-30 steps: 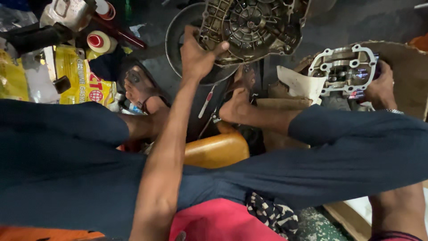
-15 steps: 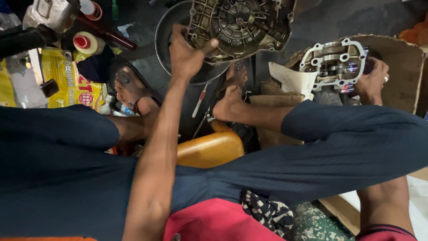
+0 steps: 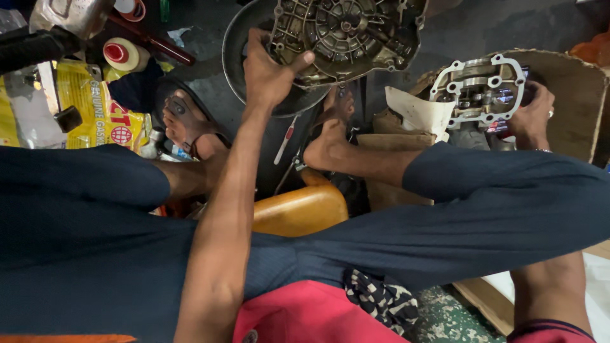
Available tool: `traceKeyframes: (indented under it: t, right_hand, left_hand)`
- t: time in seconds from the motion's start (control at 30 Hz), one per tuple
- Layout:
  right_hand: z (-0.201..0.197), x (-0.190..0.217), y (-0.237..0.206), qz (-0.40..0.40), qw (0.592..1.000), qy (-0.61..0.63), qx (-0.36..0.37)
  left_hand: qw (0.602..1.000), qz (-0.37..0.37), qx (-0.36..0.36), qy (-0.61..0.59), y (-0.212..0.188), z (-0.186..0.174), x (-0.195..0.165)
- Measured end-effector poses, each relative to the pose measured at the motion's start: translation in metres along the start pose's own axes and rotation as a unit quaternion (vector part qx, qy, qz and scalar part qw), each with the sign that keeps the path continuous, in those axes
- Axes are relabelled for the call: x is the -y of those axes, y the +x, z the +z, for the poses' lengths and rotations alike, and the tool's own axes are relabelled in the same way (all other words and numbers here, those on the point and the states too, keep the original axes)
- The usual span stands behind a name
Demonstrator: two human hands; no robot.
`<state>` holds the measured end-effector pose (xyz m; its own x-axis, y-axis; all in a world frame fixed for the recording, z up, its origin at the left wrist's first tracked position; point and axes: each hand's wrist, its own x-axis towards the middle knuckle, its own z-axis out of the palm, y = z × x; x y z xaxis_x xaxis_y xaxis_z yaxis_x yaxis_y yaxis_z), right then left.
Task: The person scrubs the inside of a disassembled engine casing with a toothbrush, repeatedly dipping it into a metal bowl of dark liquid. The person holds the casing with the left hand and scrubs with the right hand throughout the clip.
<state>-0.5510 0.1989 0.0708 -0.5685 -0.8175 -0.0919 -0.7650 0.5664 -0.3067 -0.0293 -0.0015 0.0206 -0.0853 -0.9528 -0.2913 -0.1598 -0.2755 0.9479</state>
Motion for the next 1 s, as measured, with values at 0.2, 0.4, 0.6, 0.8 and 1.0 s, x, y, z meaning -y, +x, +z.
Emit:
traceKeyframes:
  t: [0.2, 0.4, 0.6, 0.8, 1.0]
  right_hand:
    - [0.0, 0.003, 0.002, 0.023, 1.0, -0.018, 0.005]
    - [-0.007, 0.034, -0.008, 0.079, 0.997, 0.024, 0.014]
    - [-0.011, 0.051, -0.013, 0.071, 0.997, 0.021, 0.02]
    - [-0.009, 0.036, -0.009, 0.046, 0.999, -0.003, 0.018]
    - [-0.017, 0.029, -0.007, 0.014, 0.999, -0.012, 0.026]
  left_hand:
    - [1.0, 0.005, 0.006, 0.002, 0.001, 0.001, 0.001]
    - [1.0, 0.004, 0.006, 0.021, 0.002, 0.0, 0.002]
    - [1.0, 0.001, 0.015, 0.017, 0.0, 0.0, 0.002]
    - [1.0, 0.005, 0.019, 0.006, 0.0, 0.0, 0.0]
    - [1.0, 0.003, 0.019, 0.001, 0.0, -0.002, -0.004]
